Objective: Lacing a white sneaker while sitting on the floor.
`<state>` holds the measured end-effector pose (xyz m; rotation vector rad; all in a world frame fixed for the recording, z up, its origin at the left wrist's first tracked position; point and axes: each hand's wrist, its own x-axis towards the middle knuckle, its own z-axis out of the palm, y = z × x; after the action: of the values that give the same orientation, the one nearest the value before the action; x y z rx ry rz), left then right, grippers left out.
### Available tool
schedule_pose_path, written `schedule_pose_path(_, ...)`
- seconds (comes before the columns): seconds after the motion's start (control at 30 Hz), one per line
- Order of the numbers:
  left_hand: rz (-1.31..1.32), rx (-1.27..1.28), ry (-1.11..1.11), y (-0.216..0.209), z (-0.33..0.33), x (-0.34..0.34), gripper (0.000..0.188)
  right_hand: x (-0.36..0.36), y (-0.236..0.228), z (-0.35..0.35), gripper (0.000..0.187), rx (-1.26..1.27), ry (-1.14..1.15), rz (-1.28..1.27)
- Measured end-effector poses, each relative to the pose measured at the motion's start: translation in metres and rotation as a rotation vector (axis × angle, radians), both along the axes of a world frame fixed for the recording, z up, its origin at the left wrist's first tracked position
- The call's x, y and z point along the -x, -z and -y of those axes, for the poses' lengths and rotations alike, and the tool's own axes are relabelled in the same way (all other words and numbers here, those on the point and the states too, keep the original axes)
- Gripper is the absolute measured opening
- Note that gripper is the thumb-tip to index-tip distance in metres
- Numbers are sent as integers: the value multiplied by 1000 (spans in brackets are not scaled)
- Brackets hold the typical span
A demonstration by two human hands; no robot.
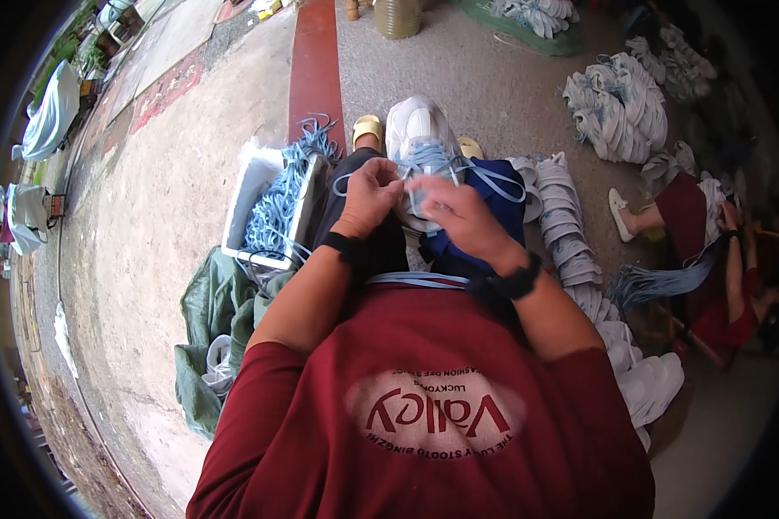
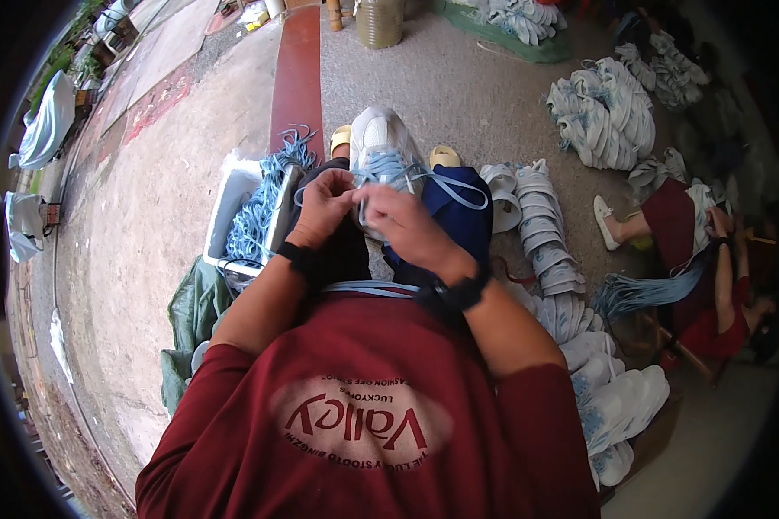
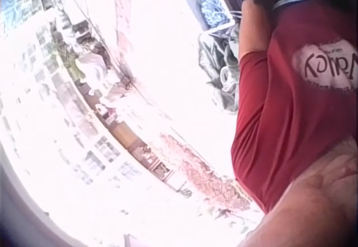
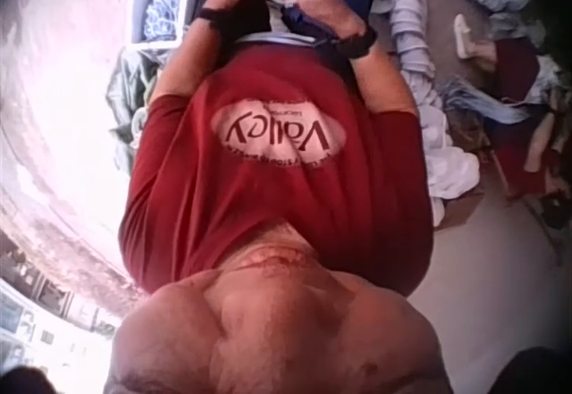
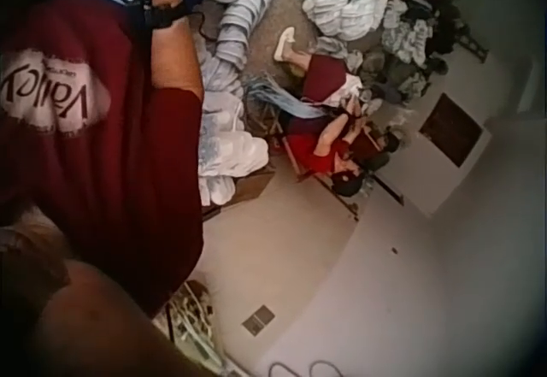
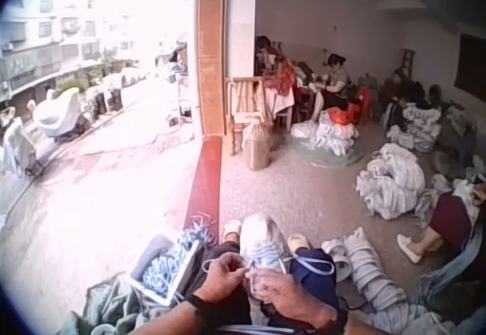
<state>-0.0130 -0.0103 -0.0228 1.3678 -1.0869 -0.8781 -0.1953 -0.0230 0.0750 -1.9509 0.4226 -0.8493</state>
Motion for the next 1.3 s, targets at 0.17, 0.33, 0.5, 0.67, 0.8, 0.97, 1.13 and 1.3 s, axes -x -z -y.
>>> schedule_pose_path(0.17, 658, 167, 109, -61, -1, 29, 20, 52, 3, -8, 14, -570, -44, 80)
schedule_pose_path(0.33, 1214, -39, 269, -82, 8, 56, 11, 46, 20, 5, 14, -661, -6, 229)
schedule_pose_path(0.5, 1230, -211, 204, -94, -5, 37, 9, 73, 29, 19, 11, -642, 203, 255)
schedule_pose_path(0.67, 1345, -545, -136, -72, -85, -93, 8, 226, 43, 36, 17, -704, 560, 563)
schedule_pose_path(0.8, 1247, -792, -106, -63, -135, -130, 8, 277, 68, 30, 10, -805, 843, 271)
schedule_pose_path(0.97, 1125, -180, -55, -59, -76, -79, 20, 163, 64, 48, 11, -188, 644, -210)
schedule_pose_path(1.13, 978, 65, 83, -56, -15, -30, 20, 47, 52, 54, 12, -127, 594, -223)
schedule_pose_path(1.3, 587, 18, 95, -48, 6, -8, 20, 24, 57, 65, 11, -188, 655, -223)
